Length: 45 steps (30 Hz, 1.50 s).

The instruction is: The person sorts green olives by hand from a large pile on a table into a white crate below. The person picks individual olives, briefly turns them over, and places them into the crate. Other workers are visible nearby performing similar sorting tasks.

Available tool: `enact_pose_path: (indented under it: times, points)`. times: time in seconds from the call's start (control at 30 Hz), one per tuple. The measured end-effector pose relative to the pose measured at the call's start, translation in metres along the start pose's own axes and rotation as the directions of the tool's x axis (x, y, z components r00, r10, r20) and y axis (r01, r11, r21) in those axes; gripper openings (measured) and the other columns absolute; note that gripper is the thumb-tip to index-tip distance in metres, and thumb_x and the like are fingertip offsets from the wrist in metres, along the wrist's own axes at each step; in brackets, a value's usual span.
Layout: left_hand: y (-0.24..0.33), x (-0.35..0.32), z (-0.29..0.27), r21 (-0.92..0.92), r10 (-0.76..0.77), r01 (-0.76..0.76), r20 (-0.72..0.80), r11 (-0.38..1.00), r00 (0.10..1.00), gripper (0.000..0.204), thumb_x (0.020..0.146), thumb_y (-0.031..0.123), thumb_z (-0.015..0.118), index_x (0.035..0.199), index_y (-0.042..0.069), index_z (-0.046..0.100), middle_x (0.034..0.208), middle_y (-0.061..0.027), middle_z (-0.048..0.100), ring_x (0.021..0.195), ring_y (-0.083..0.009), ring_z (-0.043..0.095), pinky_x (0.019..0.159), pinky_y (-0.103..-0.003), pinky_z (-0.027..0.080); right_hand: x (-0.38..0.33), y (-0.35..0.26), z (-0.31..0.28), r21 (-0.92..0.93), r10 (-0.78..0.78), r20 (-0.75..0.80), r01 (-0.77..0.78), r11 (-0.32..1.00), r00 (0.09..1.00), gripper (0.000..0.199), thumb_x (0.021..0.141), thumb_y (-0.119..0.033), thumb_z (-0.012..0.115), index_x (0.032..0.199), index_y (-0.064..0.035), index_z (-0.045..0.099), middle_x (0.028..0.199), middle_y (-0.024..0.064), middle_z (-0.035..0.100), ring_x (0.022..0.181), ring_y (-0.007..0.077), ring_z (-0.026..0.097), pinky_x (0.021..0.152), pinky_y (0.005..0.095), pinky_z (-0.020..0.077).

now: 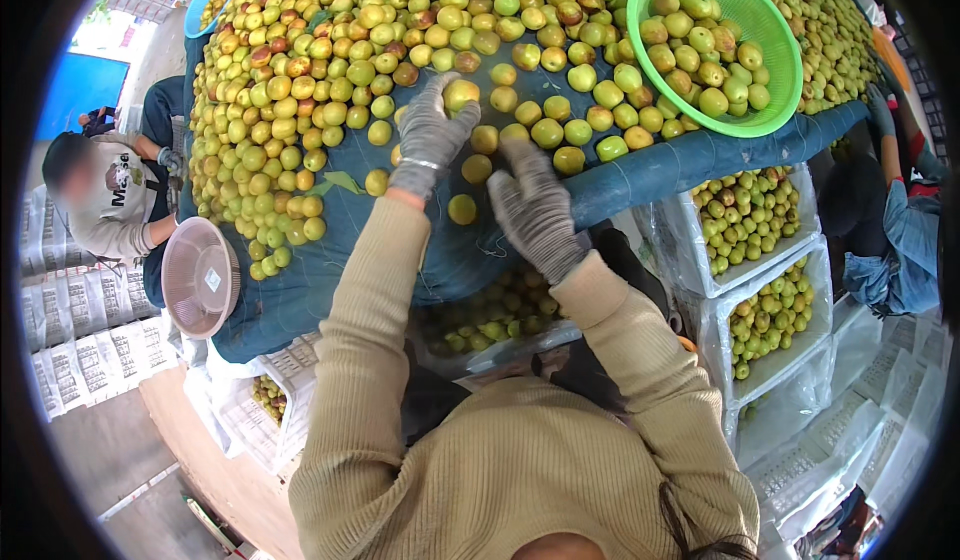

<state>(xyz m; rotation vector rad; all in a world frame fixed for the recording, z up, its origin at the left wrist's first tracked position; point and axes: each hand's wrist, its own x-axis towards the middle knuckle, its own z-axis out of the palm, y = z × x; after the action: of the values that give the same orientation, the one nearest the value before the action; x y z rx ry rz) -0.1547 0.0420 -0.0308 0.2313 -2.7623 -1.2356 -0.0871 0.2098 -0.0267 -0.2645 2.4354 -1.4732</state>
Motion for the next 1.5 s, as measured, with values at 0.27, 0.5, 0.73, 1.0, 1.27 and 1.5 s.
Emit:
enact_pose_path:
  times: [0.27,0.5,0.73,1.0,1.27,1.5]
  points:
    - [0.009,-0.011,0.013,-0.409,0.283,-0.230,0.075,0.883,0.956,0.034,0.091,0.029,0.059,0.117,0.007,0.061,0.111,-0.0085,0.065,0.100,-0.0218,0.062,0.087,-0.036,0.050,0.071,0.046,-0.124,0.999,0.260,0.047,-0.050,0.002,0.965,0.030,0.092,-0.029,0.056,0.106,-0.0031,0.049,0.104,0.0162,0.056,0.086,0.0260,0.062,0.072,0.0367,0.0593]
    - [0.052,-0.042,0.078,0.446,0.341,-0.426,0.261,0.787,0.903,0.034,0.082,0.013,0.063,0.115,0.012,0.059,0.108,-0.0124,0.062,0.088,-0.0314,0.064,0.076,-0.042,0.052,0.096,0.023,-0.214,0.925,0.438,-0.356,0.377,0.042,0.825,0.045,0.097,-0.030,0.046,0.124,0.0048,0.039,0.121,0.0278,0.051,0.110,0.0381,0.056,0.091,0.0443,0.0543]
    - [0.032,-0.057,0.053,0.215,0.369,-0.391,0.137,0.895,0.919,0.039,0.082,0.018,0.067,0.119,0.011,0.057,0.099,-0.0132,0.062,0.085,-0.0300,0.063,0.074,-0.040,0.051,0.078,0.038,-0.144,0.206,0.110,-0.323,-0.043,0.978,0.940,0.039,0.093,-0.025,0.054,0.126,-0.0034,0.052,0.115,0.0135,0.060,0.101,0.0202,0.061,0.089,0.0342,0.0504]
    - [-0.003,-0.097,-0.008,-0.494,-0.147,0.165,0.075,0.853,0.986,0.028,0.091,0.018,0.062,0.115,0.005,0.058,0.078,0.0005,0.058,0.061,-0.0055,0.055,0.055,-0.021,0.045,0.114,0.041,-0.073,-0.752,0.001,-0.204,-0.157,0.640,0.979,0.052,0.087,-0.036,0.059,0.131,-0.0137,0.045,0.124,0.0099,0.054,0.115,0.0266,0.053,0.094,0.0435,0.0441]
    - [-0.015,-0.085,-0.009,-0.740,-0.213,0.292,0.202,0.606,0.956,0.037,0.093,0.024,0.061,0.123,0.004,0.051,0.095,-0.0052,0.063,0.067,-0.0098,0.063,0.055,-0.020,0.051,0.123,0.023,-0.073,-0.759,-0.044,-0.112,-0.057,0.649,0.993,0.058,0.082,-0.044,0.067,0.130,-0.0165,0.049,0.114,0.0105,0.063,0.108,0.0277,0.059,0.091,0.0415,0.0460]
    - [0.039,-0.057,0.011,-0.935,0.000,-0.067,-0.071,0.348,0.997,0.044,0.092,0.021,0.062,0.131,0.007,0.046,0.122,-0.0101,0.053,0.107,-0.0195,0.058,0.090,-0.033,0.051,0.080,0.018,-0.066,0.965,-0.065,0.260,-0.261,-0.003,0.964,0.055,0.091,-0.052,0.047,0.110,-0.0005,0.056,0.102,0.0222,0.066,0.095,0.0343,0.064,0.086,0.0414,0.0515]
